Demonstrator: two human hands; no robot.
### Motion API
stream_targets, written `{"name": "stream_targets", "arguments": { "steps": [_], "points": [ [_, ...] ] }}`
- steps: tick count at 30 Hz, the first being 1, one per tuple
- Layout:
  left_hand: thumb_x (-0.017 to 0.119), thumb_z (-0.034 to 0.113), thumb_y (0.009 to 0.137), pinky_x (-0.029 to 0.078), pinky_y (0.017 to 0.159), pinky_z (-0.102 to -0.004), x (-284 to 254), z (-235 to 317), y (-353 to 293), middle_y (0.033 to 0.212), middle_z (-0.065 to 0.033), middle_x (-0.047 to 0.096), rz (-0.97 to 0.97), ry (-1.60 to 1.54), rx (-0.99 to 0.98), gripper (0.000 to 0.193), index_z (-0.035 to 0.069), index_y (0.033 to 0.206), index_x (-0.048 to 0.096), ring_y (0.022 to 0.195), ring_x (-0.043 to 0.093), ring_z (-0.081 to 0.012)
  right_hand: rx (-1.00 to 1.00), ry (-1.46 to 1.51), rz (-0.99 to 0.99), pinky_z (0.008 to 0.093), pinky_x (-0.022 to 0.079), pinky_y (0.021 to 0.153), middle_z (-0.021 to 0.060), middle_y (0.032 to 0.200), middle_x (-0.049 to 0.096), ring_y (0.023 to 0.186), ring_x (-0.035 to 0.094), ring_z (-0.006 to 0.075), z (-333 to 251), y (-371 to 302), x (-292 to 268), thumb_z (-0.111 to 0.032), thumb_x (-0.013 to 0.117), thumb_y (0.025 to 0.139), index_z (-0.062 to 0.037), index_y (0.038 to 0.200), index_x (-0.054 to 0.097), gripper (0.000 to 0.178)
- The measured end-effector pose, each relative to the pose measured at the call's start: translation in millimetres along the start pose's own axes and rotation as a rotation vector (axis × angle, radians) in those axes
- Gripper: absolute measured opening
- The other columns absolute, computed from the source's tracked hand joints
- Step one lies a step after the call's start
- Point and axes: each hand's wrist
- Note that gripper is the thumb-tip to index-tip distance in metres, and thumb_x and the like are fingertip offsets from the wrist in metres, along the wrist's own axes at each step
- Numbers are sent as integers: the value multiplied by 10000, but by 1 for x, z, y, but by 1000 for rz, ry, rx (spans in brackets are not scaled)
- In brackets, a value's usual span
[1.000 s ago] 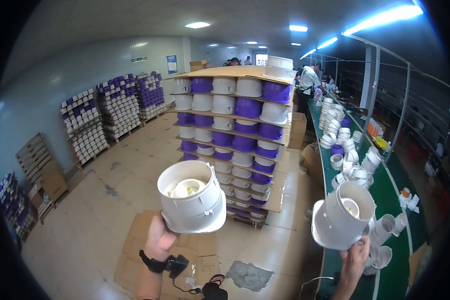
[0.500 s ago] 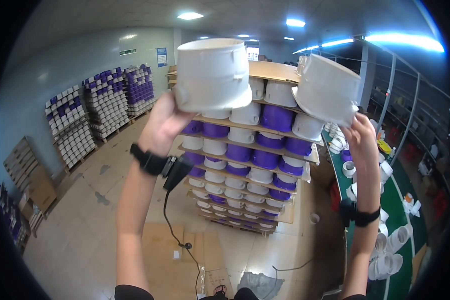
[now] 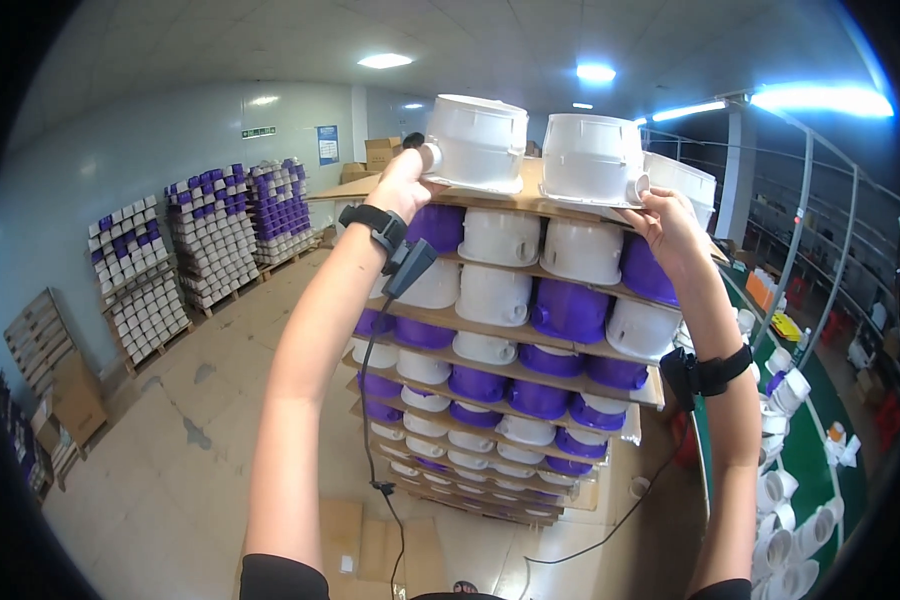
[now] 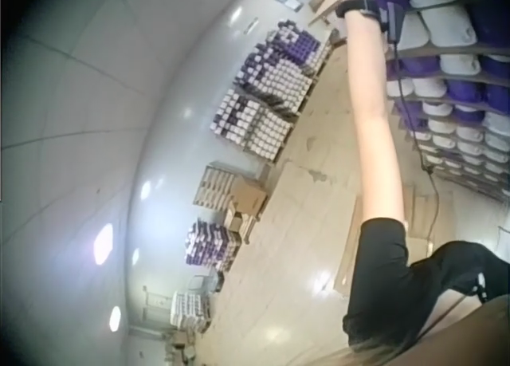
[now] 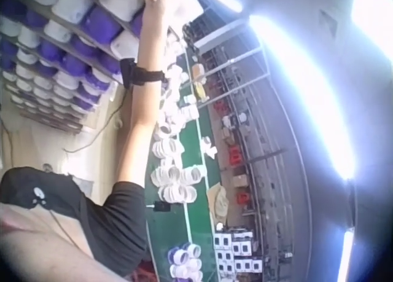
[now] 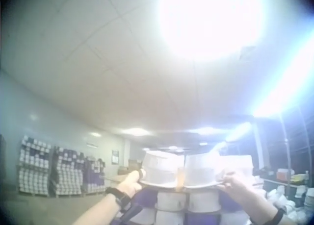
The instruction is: Assembling plastic fan or housing components into complete units and stacking them on trays.
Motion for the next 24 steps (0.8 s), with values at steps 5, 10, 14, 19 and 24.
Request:
{"name": "stream_targets", "arguments": {
  "steps": [5,10,14,19,24],
  "points": [
    [413,5,859,500,835,-424,-5,-18,51,1082,-163,496,-19,43,-63,237,-25,1095,414,985,535,-300,28,-170,99,256,531,754,158,997,450,880,557,198,15,26,7,2,416,833,70,1039,385,219],
    [409,31,879,493,850,-416,-2,-30,67,1102,-167,492,-80,80,-147,232,-34,1102,413,987,539,-298,122,-301,53,255,528,749,154,1020,408,898,545,210,10,46,-6,-34,452,842,38,1026,385,208],
    [437,37,855,532,777,-381,-9,-24,71,1047,-186,515,-168,275,-242,244,-77,1071,431,915,569,-299,187,-579,5,222,529,605,128,854,520,692,590,164,-8,39,3,-119,459,874,8,970,406,168],
    [352,130,901,535,472,-211,12,-7,60,746,-106,573,-236,1001,-336,216,-57,946,451,583,604,-143,90,-1100,-26,235,448,387,71,604,553,448,536,117,-13,42,1,-100,463,828,-2,870,422,114],
    [306,128,881,359,327,-166,4,-6,83,579,-15,509,-285,1212,-353,222,0,804,471,401,437,-44,-101,-1220,34,254,383,342,77,540,548,406,503,116,4,47,-6,-86,482,790,19,755,485,111]
  ]
}}
Point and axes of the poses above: each hand's wrist, its own y-axis towards the middle knuckle, its own x-axis out of the palm, z = x × y
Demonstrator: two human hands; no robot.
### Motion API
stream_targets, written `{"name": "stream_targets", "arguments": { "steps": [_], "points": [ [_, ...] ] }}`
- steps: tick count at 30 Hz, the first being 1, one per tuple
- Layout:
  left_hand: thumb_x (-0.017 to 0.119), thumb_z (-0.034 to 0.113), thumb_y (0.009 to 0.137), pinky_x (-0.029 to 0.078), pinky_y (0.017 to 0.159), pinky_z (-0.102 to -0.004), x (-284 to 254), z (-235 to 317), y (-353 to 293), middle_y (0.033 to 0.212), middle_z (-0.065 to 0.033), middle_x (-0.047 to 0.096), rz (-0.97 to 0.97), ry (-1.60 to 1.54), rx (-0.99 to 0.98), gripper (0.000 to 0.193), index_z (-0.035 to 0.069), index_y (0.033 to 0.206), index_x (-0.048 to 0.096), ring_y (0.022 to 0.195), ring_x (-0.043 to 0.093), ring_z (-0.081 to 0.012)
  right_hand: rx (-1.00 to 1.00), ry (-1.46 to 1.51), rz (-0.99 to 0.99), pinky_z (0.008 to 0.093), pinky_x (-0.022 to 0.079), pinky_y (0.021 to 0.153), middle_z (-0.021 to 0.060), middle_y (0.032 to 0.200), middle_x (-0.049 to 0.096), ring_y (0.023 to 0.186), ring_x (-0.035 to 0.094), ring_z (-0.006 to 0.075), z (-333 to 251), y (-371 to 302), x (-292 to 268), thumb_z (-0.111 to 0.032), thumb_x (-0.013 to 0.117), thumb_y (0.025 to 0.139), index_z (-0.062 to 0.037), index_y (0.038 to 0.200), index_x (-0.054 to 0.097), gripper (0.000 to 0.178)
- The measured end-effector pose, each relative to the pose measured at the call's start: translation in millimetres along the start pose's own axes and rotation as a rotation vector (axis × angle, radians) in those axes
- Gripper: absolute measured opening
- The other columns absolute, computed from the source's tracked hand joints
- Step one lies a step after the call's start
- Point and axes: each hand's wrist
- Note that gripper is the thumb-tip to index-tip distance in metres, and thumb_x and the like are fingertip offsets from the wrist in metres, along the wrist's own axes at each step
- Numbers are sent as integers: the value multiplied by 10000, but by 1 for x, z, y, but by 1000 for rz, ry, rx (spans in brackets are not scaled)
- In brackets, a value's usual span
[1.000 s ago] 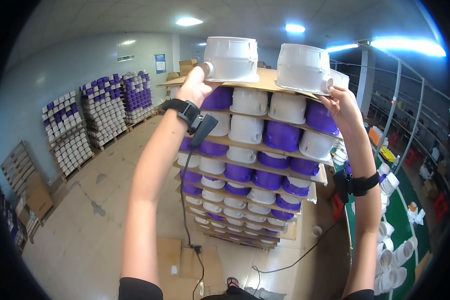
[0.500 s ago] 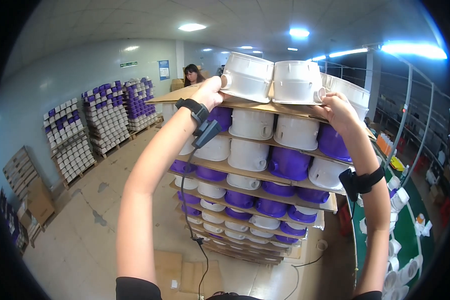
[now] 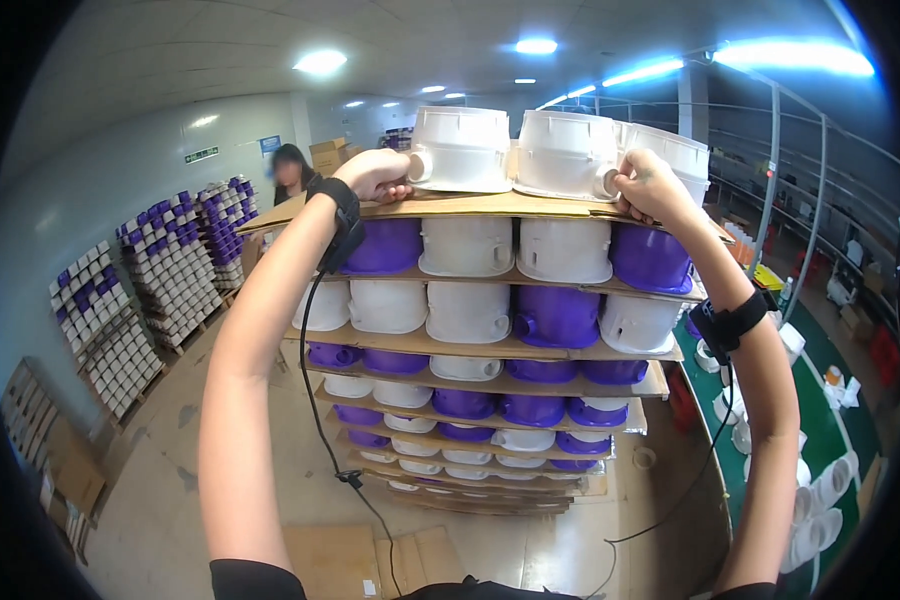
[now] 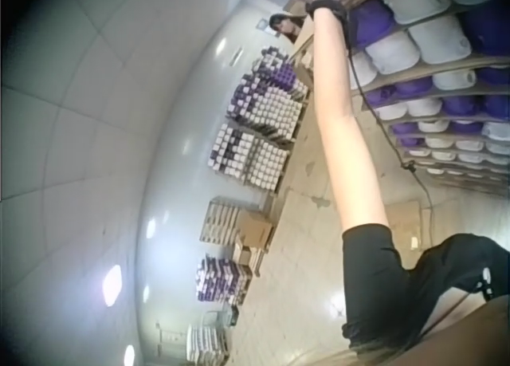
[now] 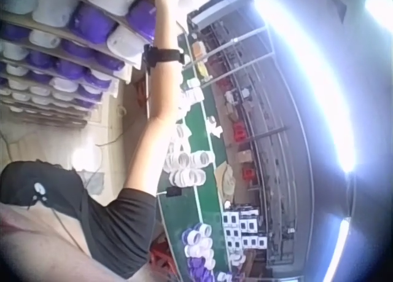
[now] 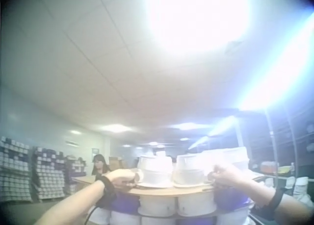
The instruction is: Assembling plastic fan or housing components into complete units and stacking them on trays.
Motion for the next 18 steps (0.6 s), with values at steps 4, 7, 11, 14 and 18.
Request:
{"name": "stream_targets", "arguments": {
  "steps": [4,7,11,14,18],
  "points": [
    [309,130,877,261,310,-157,2,-3,5,541,29,444,-12,19,13,269,17,679,452,373,346,-17,1,-65,51,261,385,342,90,532,555,397,502,120,-1,-1,3,-81,491,780,64,765,538,153],
    [334,125,859,248,305,-161,3,-3,6,522,43,430,55,99,63,258,18,662,464,359,328,-16,-5,-119,97,316,456,434,99,562,566,479,569,208,-4,-8,0,-72,458,795,16,795,518,106],
    [356,112,848,299,325,-202,1,-6,6,547,17,496,124,478,154,253,16,676,515,364,373,-45,-495,-441,429,370,465,597,130,679,568,642,576,298,-5,-25,18,-91,486,806,0,838,529,106],
    [389,90,806,352,371,-223,5,-9,-7,581,-41,545,178,292,217,235,-19,671,547,427,461,-88,-623,-404,225,383,409,761,154,907,499,872,513,309,-20,-42,26,-124,493,831,-21,923,556,152],
    [491,212,752,472,576,-292,7,-17,-25,698,-160,598,268,332,425,320,-98,752,573,623,594,-203,-635,-443,102,366,394,804,145,941,478,913,492,303,-13,-45,33,-166,449,876,-43,999,567,210]
  ]
}}
Point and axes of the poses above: each hand's wrist, its own y-axis towards the middle knuckle, its own x-axis out of the palm, z = x × y
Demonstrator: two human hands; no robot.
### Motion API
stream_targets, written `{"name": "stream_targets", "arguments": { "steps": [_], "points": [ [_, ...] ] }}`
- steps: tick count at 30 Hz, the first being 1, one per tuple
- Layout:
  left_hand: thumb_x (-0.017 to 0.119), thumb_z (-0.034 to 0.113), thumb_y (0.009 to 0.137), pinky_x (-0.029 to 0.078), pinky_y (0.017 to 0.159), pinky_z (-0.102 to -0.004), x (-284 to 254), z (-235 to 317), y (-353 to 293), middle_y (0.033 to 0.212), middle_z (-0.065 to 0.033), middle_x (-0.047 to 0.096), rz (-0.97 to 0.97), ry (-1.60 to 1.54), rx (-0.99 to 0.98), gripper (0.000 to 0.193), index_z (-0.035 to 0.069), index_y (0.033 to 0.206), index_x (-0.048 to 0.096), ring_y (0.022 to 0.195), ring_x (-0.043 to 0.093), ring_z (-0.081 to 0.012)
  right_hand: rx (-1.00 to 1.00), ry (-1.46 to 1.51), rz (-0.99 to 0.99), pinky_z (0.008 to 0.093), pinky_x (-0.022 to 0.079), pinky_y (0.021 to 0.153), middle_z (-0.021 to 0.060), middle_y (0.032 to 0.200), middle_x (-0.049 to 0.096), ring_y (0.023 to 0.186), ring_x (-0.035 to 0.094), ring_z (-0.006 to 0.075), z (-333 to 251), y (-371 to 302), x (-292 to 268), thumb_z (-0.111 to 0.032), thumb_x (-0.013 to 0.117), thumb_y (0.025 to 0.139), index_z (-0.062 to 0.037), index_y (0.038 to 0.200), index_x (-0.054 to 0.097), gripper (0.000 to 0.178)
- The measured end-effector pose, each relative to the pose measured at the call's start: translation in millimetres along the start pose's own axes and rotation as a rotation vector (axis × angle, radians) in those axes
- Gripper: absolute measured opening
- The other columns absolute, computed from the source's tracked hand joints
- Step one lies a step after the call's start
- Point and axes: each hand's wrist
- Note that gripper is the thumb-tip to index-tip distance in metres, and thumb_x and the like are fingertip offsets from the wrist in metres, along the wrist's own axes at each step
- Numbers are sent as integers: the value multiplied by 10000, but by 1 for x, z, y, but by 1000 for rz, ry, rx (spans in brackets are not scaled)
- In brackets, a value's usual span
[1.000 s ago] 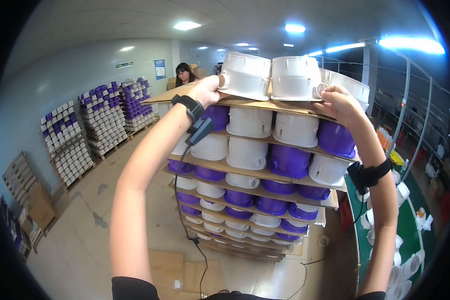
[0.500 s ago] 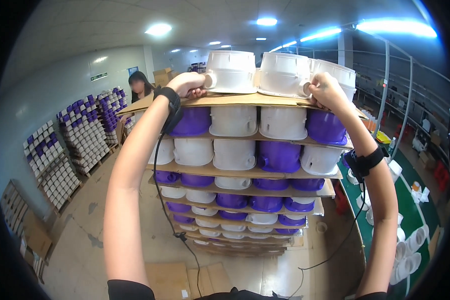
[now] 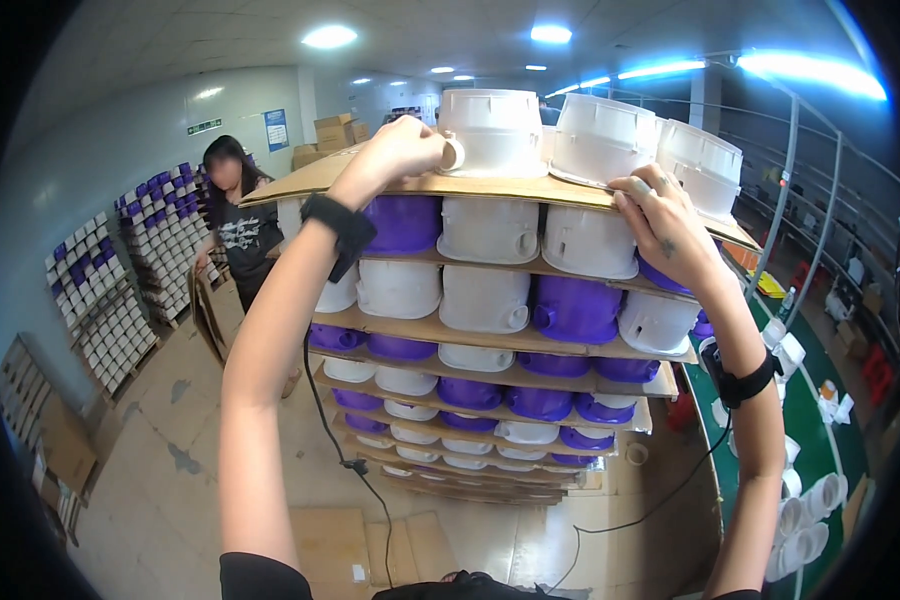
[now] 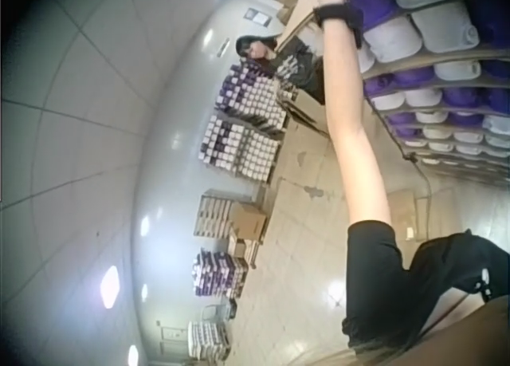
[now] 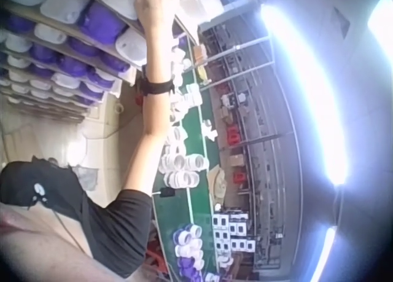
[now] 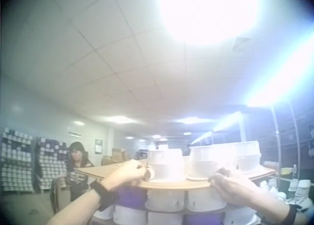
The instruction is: Assembling plastic fan or housing components into complete units and stacking them on trays.
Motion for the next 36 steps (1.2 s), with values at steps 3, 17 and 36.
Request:
{"name": "stream_targets", "arguments": {
  "steps": [3,17,36],
  "points": [
    [570,361,686,461,756,-355,13,6,-13,779,-246,596,88,95,142,504,-124,823,556,757,594,-311,-46,50,36,382,404,792,136,917,482,892,501,301,5,0,-1,-160,454,869,-22,958,557,194],
    [594,351,761,439,801,-346,8,-32,7,1007,-189,574,70,115,168,481,-37,1027,492,930,567,-270,48,11,-53,385,393,810,175,903,499,909,482,312,7,15,4,-235,391,900,5,952,552,294],
    [610,333,781,448,802,-317,19,-27,16,936,-182,606,53,76,201,447,-21,1022,482,911,586,-235,313,188,-83,358,391,869,219,1001,579,974,533,343,29,13,-21,-428,240,921,49,976,573,584]
  ]
}}
Point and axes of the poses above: each hand's wrist, its own y-axis towards the middle knuckle, its own x-axis out of the palm, z = x × y
